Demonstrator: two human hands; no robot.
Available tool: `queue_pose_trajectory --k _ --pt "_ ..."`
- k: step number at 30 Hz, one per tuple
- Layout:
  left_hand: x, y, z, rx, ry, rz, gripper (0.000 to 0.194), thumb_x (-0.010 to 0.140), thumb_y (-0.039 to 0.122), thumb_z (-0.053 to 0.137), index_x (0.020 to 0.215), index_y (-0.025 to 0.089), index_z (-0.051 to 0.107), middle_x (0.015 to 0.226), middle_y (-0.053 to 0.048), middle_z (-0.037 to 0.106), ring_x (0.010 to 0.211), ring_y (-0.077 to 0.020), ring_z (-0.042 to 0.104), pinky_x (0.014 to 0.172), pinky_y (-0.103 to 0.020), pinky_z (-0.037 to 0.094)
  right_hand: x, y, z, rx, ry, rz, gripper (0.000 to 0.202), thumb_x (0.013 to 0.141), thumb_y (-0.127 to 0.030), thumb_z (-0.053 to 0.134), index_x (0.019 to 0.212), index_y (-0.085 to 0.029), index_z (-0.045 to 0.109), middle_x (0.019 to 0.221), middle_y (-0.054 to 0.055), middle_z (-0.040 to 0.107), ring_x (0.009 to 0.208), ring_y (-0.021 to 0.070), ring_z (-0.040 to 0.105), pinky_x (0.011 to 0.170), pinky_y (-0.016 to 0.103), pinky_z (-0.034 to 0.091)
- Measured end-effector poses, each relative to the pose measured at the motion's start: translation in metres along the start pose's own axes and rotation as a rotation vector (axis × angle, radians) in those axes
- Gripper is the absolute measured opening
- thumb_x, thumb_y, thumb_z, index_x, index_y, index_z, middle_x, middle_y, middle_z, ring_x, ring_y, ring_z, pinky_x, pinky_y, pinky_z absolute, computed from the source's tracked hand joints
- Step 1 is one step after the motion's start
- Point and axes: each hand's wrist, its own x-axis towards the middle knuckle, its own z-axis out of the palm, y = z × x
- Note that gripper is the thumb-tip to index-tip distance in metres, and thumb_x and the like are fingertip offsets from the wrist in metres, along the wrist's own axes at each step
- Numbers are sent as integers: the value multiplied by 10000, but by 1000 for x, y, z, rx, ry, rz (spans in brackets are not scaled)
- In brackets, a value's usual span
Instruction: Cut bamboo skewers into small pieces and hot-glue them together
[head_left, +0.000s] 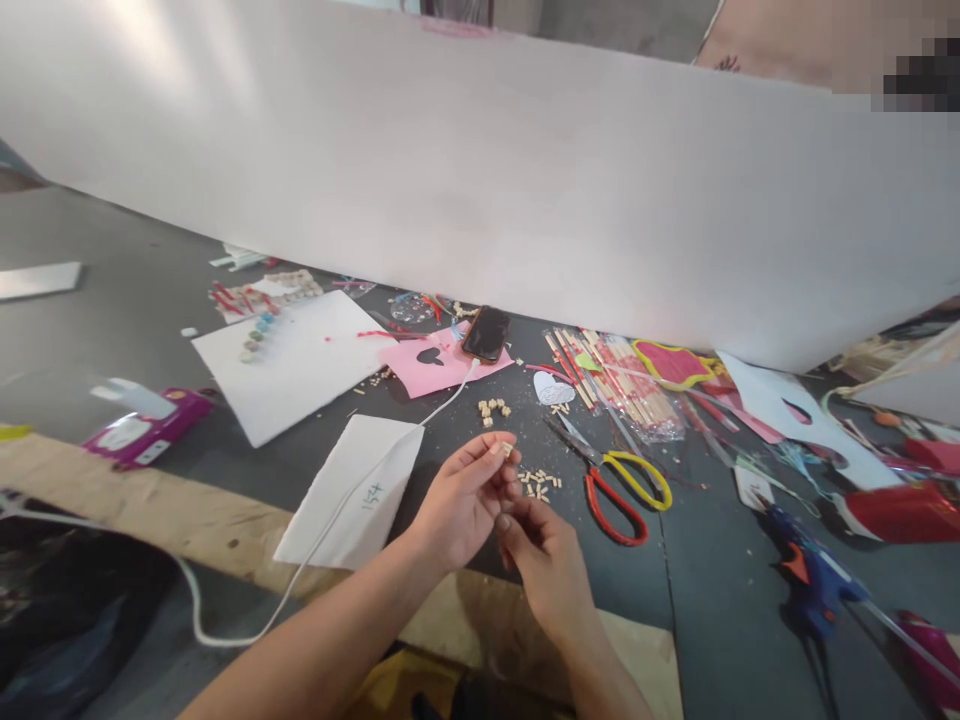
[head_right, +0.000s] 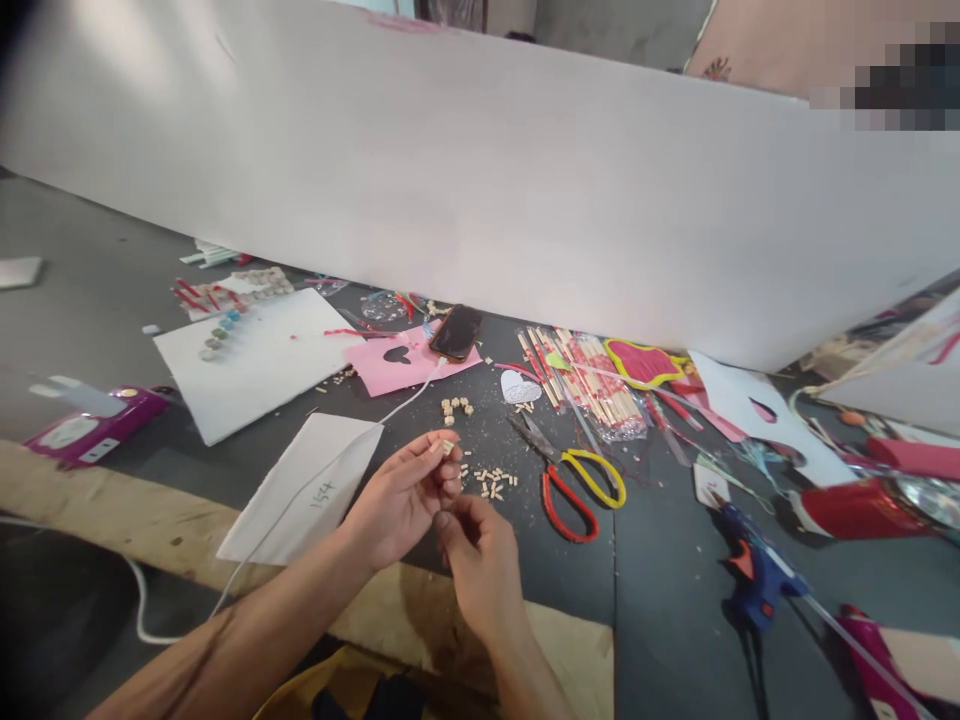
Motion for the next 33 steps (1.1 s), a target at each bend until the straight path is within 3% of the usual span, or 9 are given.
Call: queue_pose_trajectory --k 4,6,9,11,15,19,23,28,33 --pt "-3 6 -8 313 -68 6 127 847 250 542 937 161 541 774 3 534 601 -62 496 585 -181 411 -2 1 -11 -13 33 2 235 842 -375 523 701 -187 534 552 -47 475 504 103 417 467 209 329" --pt "1 19 -15 733 -67 69 151 857 292 505 945 172 532 725 10 539 612 -90 513 606 -205 423 -3 3 -22 -26 75 0 243 855 -400 504 731 -192 533 568 -46 471 517 107 419 479 213 330" --pt "14 45 -26 1715 -69 218 172 863 278 444 963 205 564 837 -11 622 714 -139 570 649 -233 428 -4 4 -41 -27 156 -15 275 884 -432 444 727 -211 489 572 -56 426 518 109 403 492 219 332" --pt "25 60 -33 1868 -52 236 154 834 229 463 917 208 592 877 -22 644 775 -174 584 702 -267 421 -5 3 -50 -16 195 -39 314 902 -442 401 684 -220 446 569 -58 401 515 109 393 500 224 331" --pt "49 71 -40 2038 -53 224 151 795 175 478 844 204 619 894 -36 654 837 -215 598 714 -292 423 -9 3 -55 -2 232 -79 374 919 -442 361 617 -225 393 549 -54 386 498 110 381 488 231 317" --pt "65 62 -39 2129 -69 228 212 753 171 537 944 211 621 1015 -62 607 871 -235 601 723 -313 440 -14 5 -55 -15 225 -48 383 908 -470 364 612 -227 383 544 -53 378 489 109 372 469 230 309" --pt "75 48 -34 2137 -99 254 202 818 211 487 970 219 620 1015 -71 570 939 -238 580 789 -337 440 -16 9 -56 -62 176 -18 380 902 -495 354 641 -223 405 550 -54 378 499 108 377 478 229 309" --pt "82 42 -31 2003 -94 236 155 791 131 498 843 165 639 946 -96 563 960 -256 554 845 -378 414 -20 11 -55 -141 121 -12 347 886 -496 389 704 -211 467 586 -46 411 517 110 398 484 225 329" --pt "72 44 -26 1647 -77 195 112 767 167 544 822 174 642 915 -57 582 914 -214 543 831 -330 406 -18 8 -52 -118 125 -18 299 862 -456 456 739 -194 533 577 -37 471 506 109 444 467 212 359"
